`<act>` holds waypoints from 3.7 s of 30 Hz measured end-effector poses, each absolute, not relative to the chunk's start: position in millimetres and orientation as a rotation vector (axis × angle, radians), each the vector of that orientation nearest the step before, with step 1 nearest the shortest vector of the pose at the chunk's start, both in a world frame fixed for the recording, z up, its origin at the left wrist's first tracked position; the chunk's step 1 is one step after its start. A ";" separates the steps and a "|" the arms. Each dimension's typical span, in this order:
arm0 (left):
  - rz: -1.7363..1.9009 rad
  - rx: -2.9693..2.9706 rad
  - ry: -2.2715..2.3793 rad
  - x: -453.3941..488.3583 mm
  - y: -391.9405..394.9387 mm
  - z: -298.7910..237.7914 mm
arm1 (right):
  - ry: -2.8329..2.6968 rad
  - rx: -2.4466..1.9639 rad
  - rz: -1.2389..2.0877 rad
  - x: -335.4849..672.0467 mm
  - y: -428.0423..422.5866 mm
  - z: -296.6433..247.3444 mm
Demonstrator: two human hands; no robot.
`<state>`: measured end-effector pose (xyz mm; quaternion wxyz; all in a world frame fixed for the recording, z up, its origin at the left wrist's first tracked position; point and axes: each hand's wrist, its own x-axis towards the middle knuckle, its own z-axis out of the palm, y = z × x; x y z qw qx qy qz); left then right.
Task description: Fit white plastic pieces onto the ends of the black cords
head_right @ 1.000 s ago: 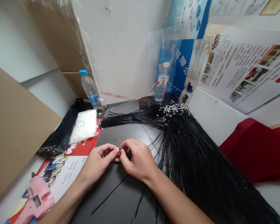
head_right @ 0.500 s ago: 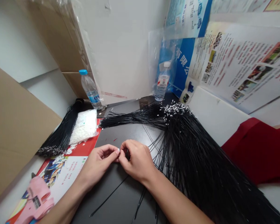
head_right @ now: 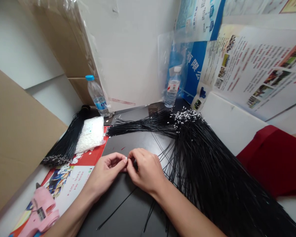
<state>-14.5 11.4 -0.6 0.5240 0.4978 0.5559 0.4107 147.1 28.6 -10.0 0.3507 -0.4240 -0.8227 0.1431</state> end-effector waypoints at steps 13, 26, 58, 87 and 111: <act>1.013 1.107 1.280 -12.8 11.1 -1.2 | -2.068 -1.142 0.629 153.6 30.9 -5.4; 0.991 1.150 1.269 -14.2 10.8 -0.2 | -1.990 -1.260 0.812 150.3 29.5 -1.5; 1.013 1.175 1.347 -12.4 10.2 1.1 | -2.067 -1.333 0.679 143.6 26.4 -0.6; 1.066 1.170 1.353 -10.1 11.1 1.0 | -2.090 -1.358 0.530 138.6 26.3 -7.1; 0.983 1.134 1.399 -11.7 12.5 3.5 | -2.031 -1.335 0.494 141.9 25.5 -6.5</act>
